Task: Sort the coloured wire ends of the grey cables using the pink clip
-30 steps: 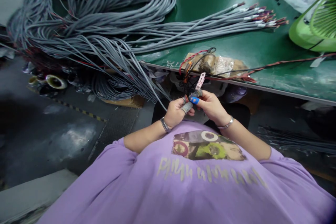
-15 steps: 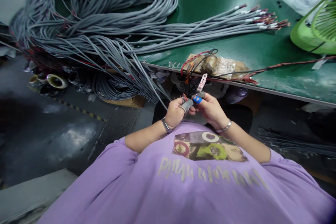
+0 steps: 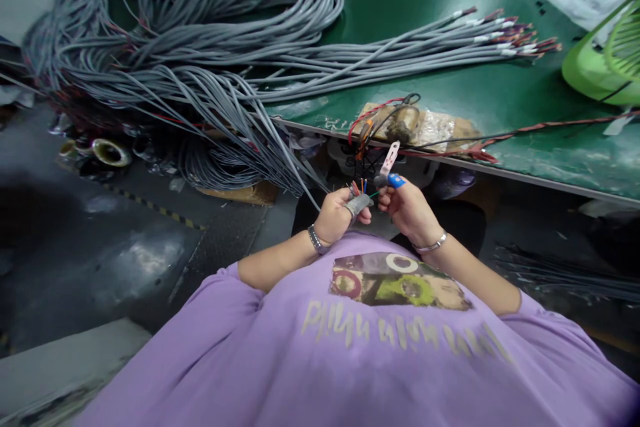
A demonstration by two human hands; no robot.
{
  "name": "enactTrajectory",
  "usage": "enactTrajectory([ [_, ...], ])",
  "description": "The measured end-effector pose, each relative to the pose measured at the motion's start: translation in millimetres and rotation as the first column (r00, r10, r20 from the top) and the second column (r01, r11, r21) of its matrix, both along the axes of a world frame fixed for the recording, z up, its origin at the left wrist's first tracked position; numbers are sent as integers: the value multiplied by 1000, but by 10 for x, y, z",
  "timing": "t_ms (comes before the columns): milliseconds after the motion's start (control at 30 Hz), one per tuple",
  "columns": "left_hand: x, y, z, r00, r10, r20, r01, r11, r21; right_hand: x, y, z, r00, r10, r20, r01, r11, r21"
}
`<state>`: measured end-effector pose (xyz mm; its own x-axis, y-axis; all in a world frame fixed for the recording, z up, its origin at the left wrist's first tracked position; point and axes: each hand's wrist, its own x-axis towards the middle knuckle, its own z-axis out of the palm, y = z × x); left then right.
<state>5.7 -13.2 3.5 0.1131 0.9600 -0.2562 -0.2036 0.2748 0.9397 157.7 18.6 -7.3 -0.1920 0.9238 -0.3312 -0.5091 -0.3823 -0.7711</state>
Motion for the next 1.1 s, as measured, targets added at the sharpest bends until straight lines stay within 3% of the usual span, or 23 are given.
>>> enactTrajectory([
  [133, 0, 6, -15, 999, -31, -9, 31, 999, 10, 24, -39, 2, 983, 136, 122, -148, 984, 95],
  [267, -2, -5, -8, 999, -44, -12, 44, 999, 21, -9, -25, 42, 958, 139, 251, -184, 969, 163],
  [433, -6, -17, 11, 999, -34, -27, 34, 999, 17, -34, -24, 50, 970, 83, 229, -121, 980, 160],
  [633, -10, -12, 23, 998, -40, -42, 41, 999, 21, -47, -44, 52, 960, 127, 252, -169, 974, 153],
  [800, -2, 0, 2, 999, -6, -39, 7, 1000, 5, -76, -67, 25, 976, 38, 216, -71, 986, 149],
  [967, -12, 15, -51, 997, 82, -5, -82, 996, -18, -37, -64, 9, 988, 84, 130, -96, 991, 90],
  [1100, -13, 25, -65, 992, 128, 8, -128, 992, -11, -7, -68, -2, 981, 120, 155, -140, 983, 123],
])
